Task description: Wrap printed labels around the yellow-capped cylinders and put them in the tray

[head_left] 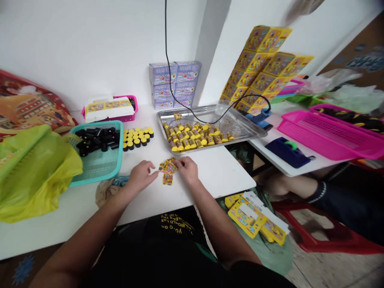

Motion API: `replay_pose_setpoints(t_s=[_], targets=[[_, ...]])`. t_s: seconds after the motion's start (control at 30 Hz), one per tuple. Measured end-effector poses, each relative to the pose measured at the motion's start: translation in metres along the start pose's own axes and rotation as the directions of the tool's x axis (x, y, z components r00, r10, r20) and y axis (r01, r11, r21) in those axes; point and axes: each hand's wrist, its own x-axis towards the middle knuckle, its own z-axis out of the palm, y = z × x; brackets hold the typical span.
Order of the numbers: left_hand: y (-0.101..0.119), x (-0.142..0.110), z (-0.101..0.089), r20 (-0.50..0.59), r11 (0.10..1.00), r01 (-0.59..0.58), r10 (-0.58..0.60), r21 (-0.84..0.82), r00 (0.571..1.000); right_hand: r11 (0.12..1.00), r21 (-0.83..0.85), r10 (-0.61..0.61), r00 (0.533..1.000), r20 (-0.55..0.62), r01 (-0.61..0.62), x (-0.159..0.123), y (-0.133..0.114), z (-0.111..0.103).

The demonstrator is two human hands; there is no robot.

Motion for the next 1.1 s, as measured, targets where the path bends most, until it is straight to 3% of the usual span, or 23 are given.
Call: replay_pose_setpoints(t_s=[0.07, 0.17, 0.3, 0.43, 0.6, 0.67, 0.8, 0.87, 0.97, 1.03, 1.1], targets=[[0.011, 0.027, 0.024, -0.030, 0.996, 0.077, -0.079, -0.046, 0.996, 1.000, -0.003, 0.015, 1.000, 0.005, -0.015, 0.000, 0.001, -0.001], [0.010, 0.057, 0.053, 0.009, 0.984, 0.150, -0.150, -0.100, 0.989, 1.000, 0.022, 0.022, 1.000, 0.012, -0.023, 0.000, 0.001, -0.002], [-0.006, 0.065, 0.067, 0.021, 0.898, 0.202, -0.211, -0.391, 0.977, 0.997, 0.076, -0.023, 0.998, 0.055, 0.019, -0.002, 0.001, -0.001], [-0.014, 0.059, 0.067, -0.048, 0.822, 0.143, -0.203, -0.552, 0.978, 0.994, 0.062, -0.098, 0.985, 0.142, 0.090, -0.004, 0.001, 0.000], [-0.005, 0.049, 0.059, -0.060, 0.725, 0.112, -0.206, -0.680, 0.977, 0.974, 0.202, -0.116, 0.991, 0.059, 0.102, -0.005, -0.003, -0.004], [-0.002, 0.043, 0.053, -0.061, 0.687, 0.077, -0.175, -0.722, 0.983, 0.930, 0.365, -0.097, 0.990, 0.106, 0.052, -0.006, -0.009, -0.004], [-0.002, 0.030, 0.038, -0.004, 0.596, 0.081, -0.140, -0.799, 0.990, 0.779, 0.605, -0.062, 0.941, 0.332, -0.162, -0.007, -0.027, 0.005], [-0.007, 0.027, 0.032, 0.054, 0.540, 0.124, -0.143, -0.833, 0.988, 0.776, 0.599, -0.049, 0.926, 0.373, -0.200, -0.005, -0.035, 0.011], [-0.018, 0.028, 0.026, 0.114, 0.512, 0.158, -0.117, -0.844, 0.987, 0.844, 0.507, -0.073, 0.898, 0.433, -0.176, 0.012, -0.044, 0.019], [-0.026, 0.031, 0.024, 0.109, 0.511, 0.176, -0.159, -0.841, 0.981, 0.907, 0.412, -0.132, 0.870, 0.476, -0.087, 0.034, -0.049, 0.022], [-0.033, 0.035, 0.023, 0.076, 0.498, 0.191, -0.242, -0.846, 0.967, 0.963, 0.257, -0.199, 0.858, 0.473, 0.082, 0.065, -0.057, 0.027]])
